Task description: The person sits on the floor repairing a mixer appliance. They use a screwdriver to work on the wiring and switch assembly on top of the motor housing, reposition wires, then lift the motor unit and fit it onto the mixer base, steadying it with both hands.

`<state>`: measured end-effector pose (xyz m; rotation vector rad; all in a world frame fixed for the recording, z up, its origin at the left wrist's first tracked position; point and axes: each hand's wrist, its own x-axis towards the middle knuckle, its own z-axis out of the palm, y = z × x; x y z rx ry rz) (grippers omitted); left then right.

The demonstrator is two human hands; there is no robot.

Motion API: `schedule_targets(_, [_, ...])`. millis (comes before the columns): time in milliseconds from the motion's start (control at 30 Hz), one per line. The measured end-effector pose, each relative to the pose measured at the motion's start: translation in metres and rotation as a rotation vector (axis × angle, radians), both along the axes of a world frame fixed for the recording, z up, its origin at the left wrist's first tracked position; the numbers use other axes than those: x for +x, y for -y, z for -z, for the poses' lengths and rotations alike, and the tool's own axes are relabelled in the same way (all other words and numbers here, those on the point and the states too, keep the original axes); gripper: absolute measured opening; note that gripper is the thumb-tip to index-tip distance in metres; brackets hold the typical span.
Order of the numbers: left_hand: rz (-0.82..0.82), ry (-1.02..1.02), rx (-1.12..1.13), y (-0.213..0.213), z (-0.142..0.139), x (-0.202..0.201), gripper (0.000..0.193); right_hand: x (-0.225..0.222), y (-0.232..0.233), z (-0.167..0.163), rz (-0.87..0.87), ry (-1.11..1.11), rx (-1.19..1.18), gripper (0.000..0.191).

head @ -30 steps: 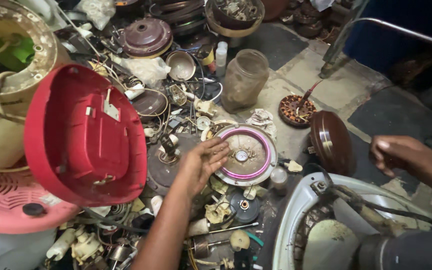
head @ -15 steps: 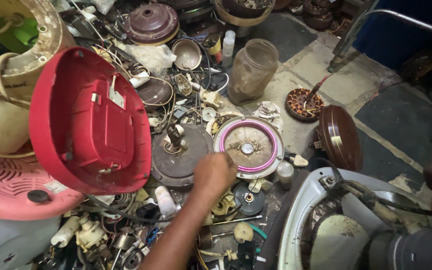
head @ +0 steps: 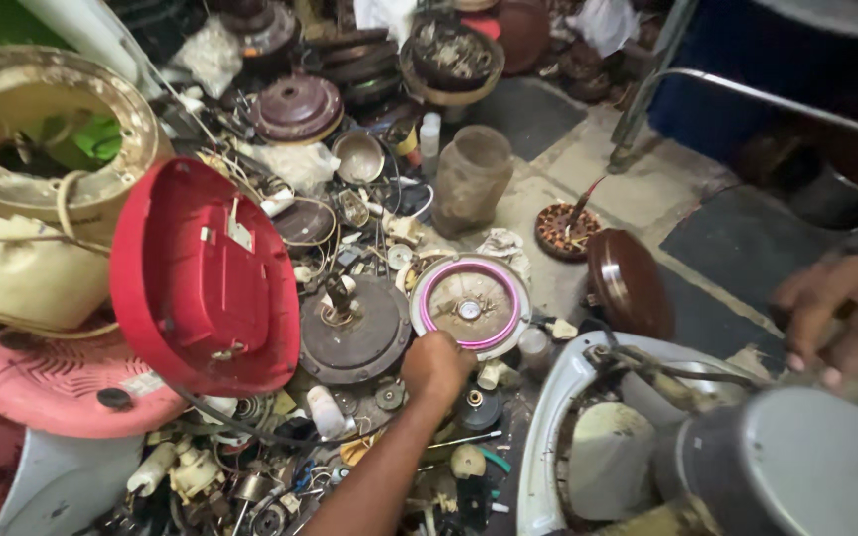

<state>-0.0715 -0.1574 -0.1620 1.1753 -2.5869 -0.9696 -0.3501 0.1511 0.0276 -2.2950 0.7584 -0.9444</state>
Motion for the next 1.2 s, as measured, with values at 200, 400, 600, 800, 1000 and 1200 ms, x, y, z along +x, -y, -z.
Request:
schedule_targets(200, [-0.134,-0.145,0.073,0.002,-0.014,0.018,0.026,0.011,-0.033,-0.029,0.480,-0.014,0.281,0.028])
schedule_targets(400, [-0.118,-0.018,0.121,0.000,-0.046,0.023,0.035,0.050,-0.020,-0.030,0.456,-0.107,0.430,0.051])
schedule_targets(600, [-0.068,0.113,0.063,-0.022,-0.071,0.021,0.037,0.065,-0.025,-0.040,0.452,-0.218,0.258,0.064])
schedule_targets(800, [-0.199,0.171,0.077,-0.040,-0.080,0.005,0.030,0.067,-0.028,-0.043,0.601,-0.162,0.133,0.051])
schedule_targets(1000, [-0.312,-0.031,0.107,-0.053,-0.084,0.010,0.032,0.066,-0.041,-0.039,0.815,-0.035,0.123,0.048])
schedule_targets(1200, [-0.140,-0.587,0.169,-0.056,-0.096,0.068,0.034,0.120,-0.006,-0.069,0.767,-0.252,0.034,0.046])
